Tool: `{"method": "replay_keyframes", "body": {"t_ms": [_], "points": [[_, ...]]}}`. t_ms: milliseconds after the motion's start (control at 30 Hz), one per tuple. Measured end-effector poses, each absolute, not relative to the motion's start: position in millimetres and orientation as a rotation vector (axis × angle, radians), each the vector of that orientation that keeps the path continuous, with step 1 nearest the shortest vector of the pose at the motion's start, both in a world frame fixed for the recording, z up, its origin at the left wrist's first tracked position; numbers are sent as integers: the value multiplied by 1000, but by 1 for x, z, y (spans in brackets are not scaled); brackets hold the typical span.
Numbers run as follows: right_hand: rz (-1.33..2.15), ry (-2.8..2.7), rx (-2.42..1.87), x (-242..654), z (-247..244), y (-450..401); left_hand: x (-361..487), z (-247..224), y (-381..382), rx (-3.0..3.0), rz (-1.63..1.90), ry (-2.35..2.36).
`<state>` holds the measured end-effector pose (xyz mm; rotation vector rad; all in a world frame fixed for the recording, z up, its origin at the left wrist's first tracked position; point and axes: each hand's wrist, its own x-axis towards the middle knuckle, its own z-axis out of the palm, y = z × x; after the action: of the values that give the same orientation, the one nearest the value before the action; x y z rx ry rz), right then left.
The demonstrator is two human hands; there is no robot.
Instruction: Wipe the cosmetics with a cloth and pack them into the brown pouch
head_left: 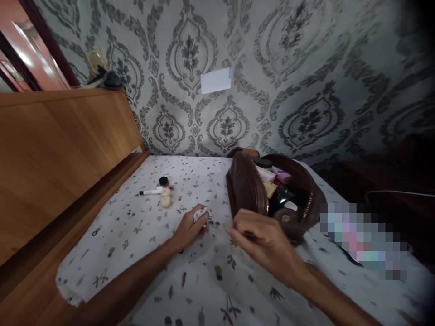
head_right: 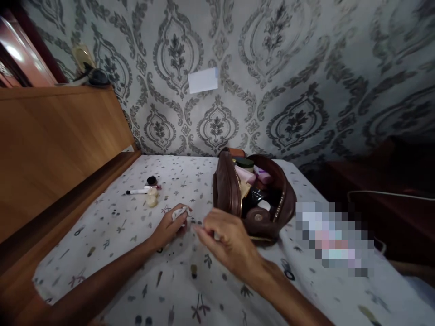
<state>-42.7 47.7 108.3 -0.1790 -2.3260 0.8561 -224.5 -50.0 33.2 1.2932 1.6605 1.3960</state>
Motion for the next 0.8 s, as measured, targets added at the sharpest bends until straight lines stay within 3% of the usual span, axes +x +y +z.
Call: {"method": "replay_keyframes", "body": {"t_ms": [200,400,567,800], "points": [[1523,-2244,-425,-84,65,17,-263,51,-50,1317,1500,1759],[2382,-1491,-687,-119,47,-14,-354,62,-59,1094,1772,2081],[2613,-1035,-681,-140,40,-31,-396,52,-69,1003,1795,2282],[2703,-909,-515,-141,17,-31,-380,19,-71,1435,1492,2362]]}}
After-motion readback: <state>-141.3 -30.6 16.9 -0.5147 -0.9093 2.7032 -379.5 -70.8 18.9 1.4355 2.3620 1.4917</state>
